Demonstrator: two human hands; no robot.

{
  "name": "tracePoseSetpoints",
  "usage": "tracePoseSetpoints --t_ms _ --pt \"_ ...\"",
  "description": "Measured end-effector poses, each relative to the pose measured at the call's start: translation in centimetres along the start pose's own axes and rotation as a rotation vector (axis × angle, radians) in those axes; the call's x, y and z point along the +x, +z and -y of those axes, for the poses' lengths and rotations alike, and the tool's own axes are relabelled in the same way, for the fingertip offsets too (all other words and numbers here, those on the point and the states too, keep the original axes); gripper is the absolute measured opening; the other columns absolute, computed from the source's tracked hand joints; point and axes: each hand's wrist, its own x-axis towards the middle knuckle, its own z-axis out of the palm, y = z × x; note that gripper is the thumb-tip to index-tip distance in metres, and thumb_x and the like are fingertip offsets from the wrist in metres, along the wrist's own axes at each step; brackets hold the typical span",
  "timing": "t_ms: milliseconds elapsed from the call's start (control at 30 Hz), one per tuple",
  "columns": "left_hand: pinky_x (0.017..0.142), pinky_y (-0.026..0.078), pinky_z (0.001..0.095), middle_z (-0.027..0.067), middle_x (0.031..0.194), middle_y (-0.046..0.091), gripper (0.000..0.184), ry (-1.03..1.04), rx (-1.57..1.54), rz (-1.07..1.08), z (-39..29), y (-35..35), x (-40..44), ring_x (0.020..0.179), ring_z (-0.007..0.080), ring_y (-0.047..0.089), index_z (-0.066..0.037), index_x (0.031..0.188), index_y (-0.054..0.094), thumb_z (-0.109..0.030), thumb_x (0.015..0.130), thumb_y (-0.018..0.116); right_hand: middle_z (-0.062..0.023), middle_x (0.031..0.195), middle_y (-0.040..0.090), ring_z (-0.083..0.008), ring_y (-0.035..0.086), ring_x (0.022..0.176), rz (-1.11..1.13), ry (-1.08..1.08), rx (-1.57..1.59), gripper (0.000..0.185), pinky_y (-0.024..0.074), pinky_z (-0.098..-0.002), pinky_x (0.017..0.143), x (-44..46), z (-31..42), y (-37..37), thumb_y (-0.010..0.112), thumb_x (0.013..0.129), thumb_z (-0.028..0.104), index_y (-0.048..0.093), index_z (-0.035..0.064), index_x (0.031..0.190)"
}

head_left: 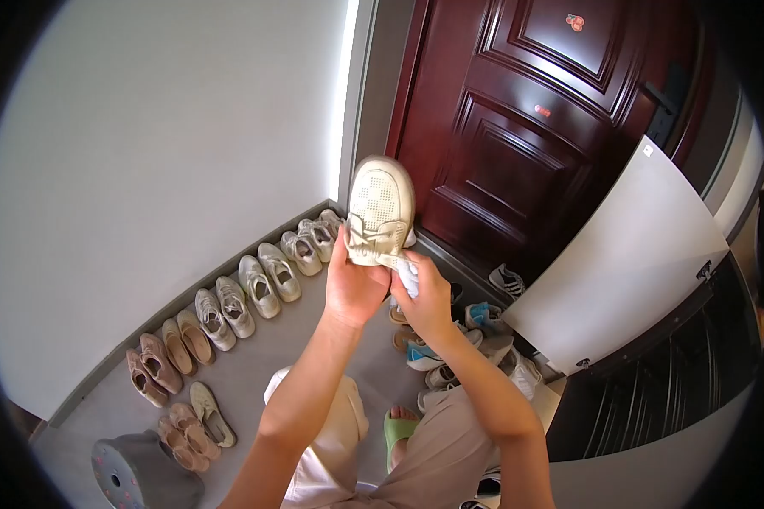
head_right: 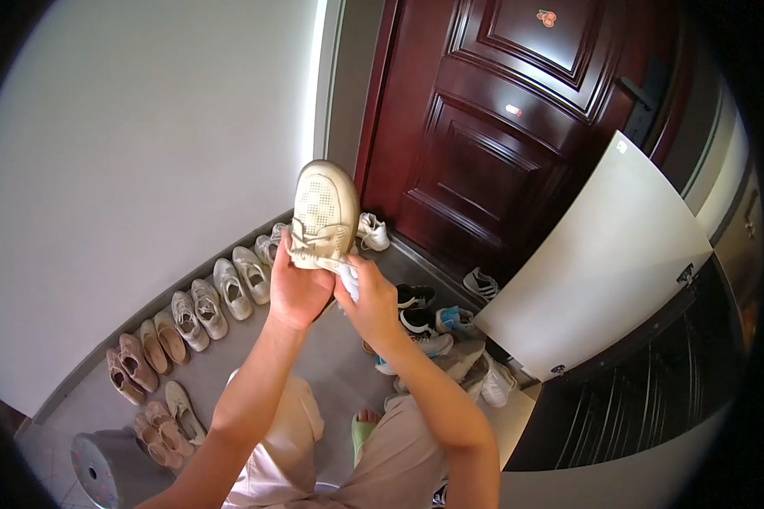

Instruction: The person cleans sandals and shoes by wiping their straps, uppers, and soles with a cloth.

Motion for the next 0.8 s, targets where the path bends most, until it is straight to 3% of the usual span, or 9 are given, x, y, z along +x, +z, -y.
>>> tracePoseSetpoints --t_ms 100,200,300,333,367,433,567,733,800 --pt "0.116 0.036 0.0425 0.0085 0.145 0.057 0.053 -0.029 -0.023 0.097 -0.8 -1.0 0.2 0.133 0.0263 0.052 -0.009 0.143 0.052 -0.045 0.107 0.039 -0.0173 0.095 0.066 -0.0363 0.068 0.080 0.060 -0.091 0.008 0.044 0.0550 -0.0406 0.067 0.1 -0.9 -0.5 0.079 0.083 0.013 0.059 0.0037 0.121" --pt "0.116 0.037 0.0438 0.0093 0.146 0.056 0.054 -0.046 -0.028 -0.025 -1.7 -1.1 -0.1 0.134 0.0276 0.052 -0.009 0.143 0.053 -0.046 0.107 0.040 -0.0168 0.094 0.064 -0.0348 0.067 0.076 0.092 -0.172 -0.070 0.045 0.0541 -0.0398 0.066 0.8 -1.5 -2.5 0.077 0.084 0.016 0.058 0.0037 0.123" --pt "0.112 0.043 0.0445 0.0103 0.146 0.056 0.060 -0.077 -0.005 -0.117 -1.8 -0.3 -0.6 0.133 0.0283 0.054 -0.008 0.146 0.049 -0.051 0.106 0.038 -0.0231 0.110 0.061 -0.0366 0.065 0.093 -0.066 -0.065 0.051 0.044 0.0521 -0.0418 0.082 1.4 -1.9 -3.9 0.061 0.096 0.022 0.050 -0.0026 0.130" --pt "0.113 0.042 0.0453 0.0114 0.147 0.055 0.061 -0.091 0.033 -0.093 -1.9 -0.4 -0.8 0.133 0.0295 0.053 -0.007 0.147 0.048 -0.051 0.106 0.039 -0.0222 0.121 0.061 -0.0296 0.062 0.104 -0.083 0.013 0.073 0.051 0.0480 -0.0380 0.094 1.1 -2.1 -4.0 0.051 0.101 0.034 0.047 -0.0047 0.134" --pt "0.114 0.041 0.0460 0.0125 0.148 0.053 0.062 -0.104 0.070 -0.068 -2.1 -0.5 -1.1 0.134 0.0306 0.052 -0.007 0.148 0.047 -0.052 0.106 0.039 -0.0225 0.123 0.057 -0.0300 0.058 0.109 -0.109 0.017 0.102 0.052 0.0445 -0.0387 0.098 1.3 -2.2 -3.9 0.049 0.101 0.035 0.046 -0.0047 0.134" --pt "0.115 0.040 0.0478 0.0142 0.149 0.052 0.064 -0.123 0.041 -0.069 -2.3 -0.8 -1.3 0.136 0.0321 0.050 -0.006 0.149 0.045 -0.053 0.106 0.038 -0.0235 0.118 0.056 -0.0348 0.058 0.104 -0.141 -0.099 0.051 0.042 0.0472 -0.0413 0.092 2.4 -1.2 -4.0 0.051 0.101 0.025 0.050 -0.0054 0.130" --pt "0.117 0.038 0.0503 0.0155 0.150 0.050 0.064 -0.127 0.001 -0.067 -2.3 -0.4 -1.6 0.137 0.0336 0.049 -0.005 0.149 0.045 -0.052 0.105 0.039 -0.0216 0.121 0.055 -0.0331 0.057 0.106 -0.155 -0.151 -0.086 0.044 0.0468 -0.0412 0.093 3.7 0.8 -4.5 0.058 0.095 0.009 0.051 -0.0055 0.136" --pt "0.116 0.039 0.0472 0.0140 0.150 0.051 0.065 -0.136 0.028 -0.055 -1.9 -0.4 -1.6 0.137 0.0311 0.050 -0.006 0.150 0.044 -0.053 0.106 0.037 -0.0216 0.126 0.056 -0.0324 0.057 0.110 -0.264 -0.013 0.149 0.047 0.0469 -0.0394 0.094 3.5 2.0 -2.3 0.063 0.091 0.003 0.051 -0.0052 0.135" --pt "0.116 0.039 0.0464 0.0137 0.149 0.052 0.065 -0.131 0.028 -0.078 -1.7 -0.3 -1.4 0.136 0.0306 0.050 -0.006 0.149 0.044 -0.053 0.106 0.037 -0.0194 0.124 0.056 -0.0330 0.058 0.109 -0.173 -0.080 0.071 0.046 0.0478 -0.0401 0.094 3.6 2.3 -1.6 0.068 0.086 0.003 0.055 -0.0027 0.130"
